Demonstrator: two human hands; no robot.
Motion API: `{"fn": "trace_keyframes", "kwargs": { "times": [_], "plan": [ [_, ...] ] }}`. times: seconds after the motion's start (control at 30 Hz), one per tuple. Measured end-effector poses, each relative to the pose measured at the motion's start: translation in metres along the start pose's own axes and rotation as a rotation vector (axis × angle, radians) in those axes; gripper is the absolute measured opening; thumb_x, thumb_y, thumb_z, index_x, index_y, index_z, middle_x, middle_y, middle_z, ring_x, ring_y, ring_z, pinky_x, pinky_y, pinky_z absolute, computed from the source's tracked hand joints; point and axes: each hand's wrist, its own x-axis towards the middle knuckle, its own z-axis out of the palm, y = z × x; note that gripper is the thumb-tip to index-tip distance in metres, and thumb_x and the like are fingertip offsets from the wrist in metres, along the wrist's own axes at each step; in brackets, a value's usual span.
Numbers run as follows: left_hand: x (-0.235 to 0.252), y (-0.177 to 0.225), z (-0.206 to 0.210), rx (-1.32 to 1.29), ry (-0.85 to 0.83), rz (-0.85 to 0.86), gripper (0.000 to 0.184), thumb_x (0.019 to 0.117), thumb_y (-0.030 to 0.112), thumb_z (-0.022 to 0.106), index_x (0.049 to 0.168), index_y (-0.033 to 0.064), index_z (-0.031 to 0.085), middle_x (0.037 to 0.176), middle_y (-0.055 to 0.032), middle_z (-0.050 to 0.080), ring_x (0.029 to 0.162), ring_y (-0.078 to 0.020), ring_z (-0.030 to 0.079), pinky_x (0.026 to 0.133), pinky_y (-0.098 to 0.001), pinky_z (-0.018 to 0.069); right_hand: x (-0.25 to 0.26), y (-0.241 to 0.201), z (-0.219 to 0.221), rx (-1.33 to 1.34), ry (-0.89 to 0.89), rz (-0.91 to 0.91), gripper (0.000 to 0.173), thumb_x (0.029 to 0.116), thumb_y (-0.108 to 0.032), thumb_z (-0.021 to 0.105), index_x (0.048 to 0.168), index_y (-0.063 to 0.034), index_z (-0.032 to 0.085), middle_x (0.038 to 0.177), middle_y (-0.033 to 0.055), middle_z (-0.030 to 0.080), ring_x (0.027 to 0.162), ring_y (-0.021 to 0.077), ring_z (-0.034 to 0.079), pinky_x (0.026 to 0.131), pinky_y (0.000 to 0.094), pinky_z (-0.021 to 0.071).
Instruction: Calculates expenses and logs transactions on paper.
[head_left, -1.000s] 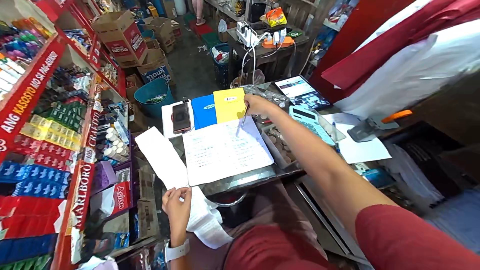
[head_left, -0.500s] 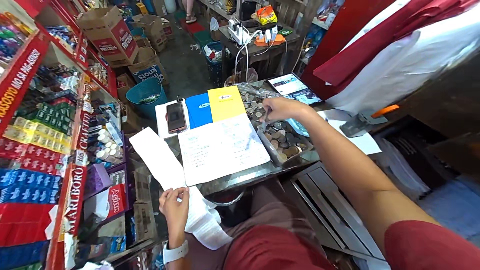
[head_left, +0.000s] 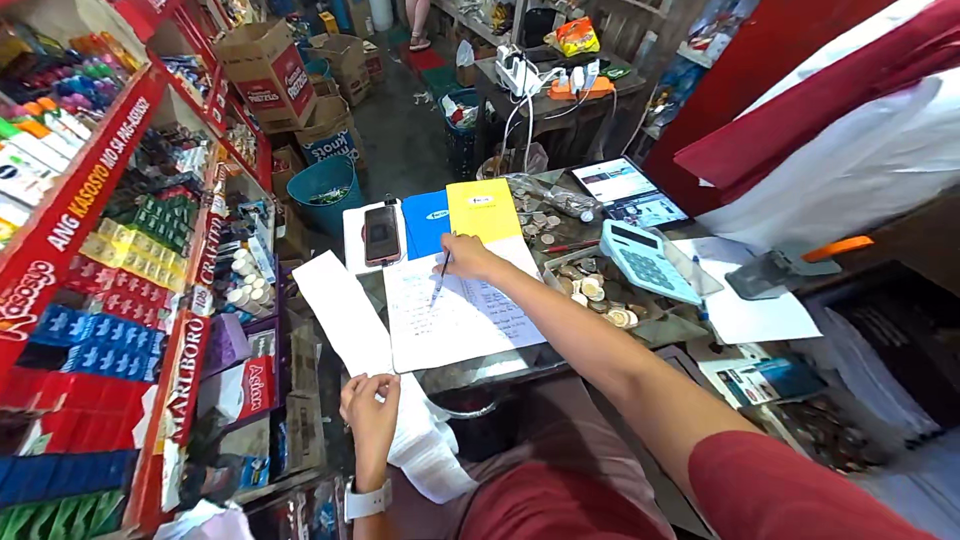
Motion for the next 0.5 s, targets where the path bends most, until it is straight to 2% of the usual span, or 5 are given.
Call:
{"fn": "trace_keyframes", "kwargs": {
  "times": [0.07,0.2,0.3,0.4,0.5],
  "plan": [
    [0.0,-0.003,0.0,0.01,0.004,0.014,0.024,0.0831,0.033,0.075,0.086,0.0096,0.078,0.081,-0.0045,0.071,0.116,-0.0414,0.056,0.101,-0.0641,0.0328,0.005,0.003,0.008,0.013,0.071,0.015,0.053,0.0916,-0.04,0.078,0.121,0.0013,0.062,0.113,0.0256,0.066,0.114,0.0451,0.06,0.102,0.0615,0.0435],
    [0.001,-0.006,0.001,0.053,0.017,0.06,0.031,0.0734,0.031,0.084,0.086,0.004,0.076,0.081,-0.0113,0.07,0.111,-0.0471,0.057,0.098,-0.0687,0.0329,0.01,-0.002,0.015,0.094,0.087,0.011,0.052,0.0901,-0.035,0.079,0.122,0.0023,0.061,0.112,0.0252,0.067,0.112,0.0441,0.063,0.099,0.0618,0.0466],
    [0.001,-0.006,-0.001,0.06,0.014,0.065,0.033,0.0723,0.03,0.083,0.086,0.0015,0.075,0.082,-0.0137,0.07,0.11,-0.0482,0.056,0.096,-0.0689,0.0329,0.013,-0.014,0.014,0.109,-0.02,-0.031,0.048,0.0951,-0.032,0.074,0.126,0.0011,0.056,0.115,0.0231,0.066,0.109,0.0387,0.066,0.093,0.0583,0.0522],
    [0.002,-0.006,-0.002,0.071,0.009,0.064,0.034,0.0727,0.03,0.083,0.087,0.0007,0.075,0.082,-0.0139,0.07,0.111,-0.0489,0.055,0.095,-0.0691,0.0325,0.01,-0.031,0.001,0.033,-0.184,-0.062,0.046,0.0954,-0.022,0.071,0.132,0.0014,0.055,0.117,0.0257,0.066,0.112,0.0418,0.064,0.093,0.0628,0.0498],
    [0.002,-0.006,-0.002,0.075,0.011,0.077,0.034,0.072,0.029,0.083,0.086,-0.0007,0.074,0.082,-0.0156,0.069,0.11,-0.05,0.055,0.094,-0.0693,0.0325,0.007,-0.041,-0.026,-0.031,-0.32,-0.068,0.044,0.0945,-0.006,0.067,0.135,0.0055,0.054,0.121,0.0283,0.064,0.114,0.0423,0.062,0.094,0.061,0.0484]
  ]
}}
